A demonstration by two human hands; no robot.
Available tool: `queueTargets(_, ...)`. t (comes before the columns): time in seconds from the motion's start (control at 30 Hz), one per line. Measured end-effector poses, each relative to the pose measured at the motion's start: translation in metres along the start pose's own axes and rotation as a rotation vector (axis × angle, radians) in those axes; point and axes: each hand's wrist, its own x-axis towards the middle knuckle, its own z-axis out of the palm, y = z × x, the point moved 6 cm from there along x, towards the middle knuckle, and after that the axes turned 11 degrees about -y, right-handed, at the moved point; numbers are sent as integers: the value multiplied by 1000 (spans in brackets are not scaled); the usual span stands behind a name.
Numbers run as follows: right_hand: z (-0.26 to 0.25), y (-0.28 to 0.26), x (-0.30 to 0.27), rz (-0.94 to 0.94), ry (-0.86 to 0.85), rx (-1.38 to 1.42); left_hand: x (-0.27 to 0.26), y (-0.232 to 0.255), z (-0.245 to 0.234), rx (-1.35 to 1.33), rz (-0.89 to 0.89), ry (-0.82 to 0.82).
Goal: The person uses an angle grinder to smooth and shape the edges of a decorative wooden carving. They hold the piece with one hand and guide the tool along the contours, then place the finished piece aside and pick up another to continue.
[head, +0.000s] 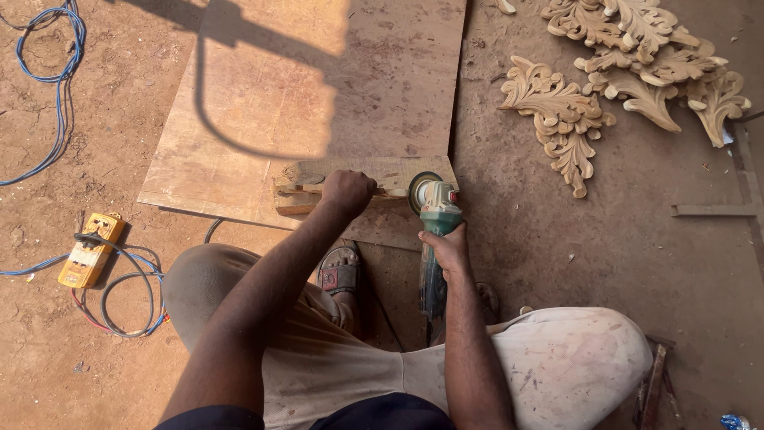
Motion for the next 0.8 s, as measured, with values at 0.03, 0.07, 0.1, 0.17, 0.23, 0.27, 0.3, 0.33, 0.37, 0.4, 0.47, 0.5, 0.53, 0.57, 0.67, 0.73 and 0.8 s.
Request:
queueTargets(0.03,2,0,0,3,-10,8,0,1,0,-7,0,3)
queueTargets(0.07,4,-1,0,6,-19,15,0,1,0,-13,-1,6)
queueTargets(0.1,5,-1,-1,9,-27,24,0,2,-1,-18,0,10)
queueTargets(0.17,9,1,0,28,-49,62,0,2,-1,-21,3,8)
queueTargets(0.23,11,1,1,17,-68,85,0,1,-2,-15,7,5)
queueTargets(0.27,12,1,2,-3,-77,88,0,1,-2,-8,10,3)
queueTargets(0.3,12,0,2,-23,-87,89,-1,1,-2,-3,11,1)
queueTargets(0.33,12,2,2,-7,-79,88,-1,2,-2,-2,11,1)
queueTargets(0.37,11,3,3,8,-73,86,-1,2,-2,-1,10,2)
queueTargets(0.4,11,4,3,24,-66,85,-1,2,-2,0,9,3)
queueTargets(0.47,13,4,3,45,-67,73,-2,1,-3,-1,11,-3)
queueTargets(0.5,13,4,2,57,-67,67,-2,2,-3,-3,13,-6)
queueTargets(0.53,13,5,2,71,-64,57,-2,2,-2,0,10,-14)
queueTargets(0.57,13,5,2,83,-60,48,-1,2,-2,5,8,-21)
queueTargets(0.67,11,6,3,75,-36,-16,-2,3,-2,22,9,-30)
queueTargets(0.73,7,5,3,48,-13,-76,-2,3,-2,21,10,-24)
queueTargets(0.8,3,4,2,14,17,-142,-2,3,-2,5,11,-9)
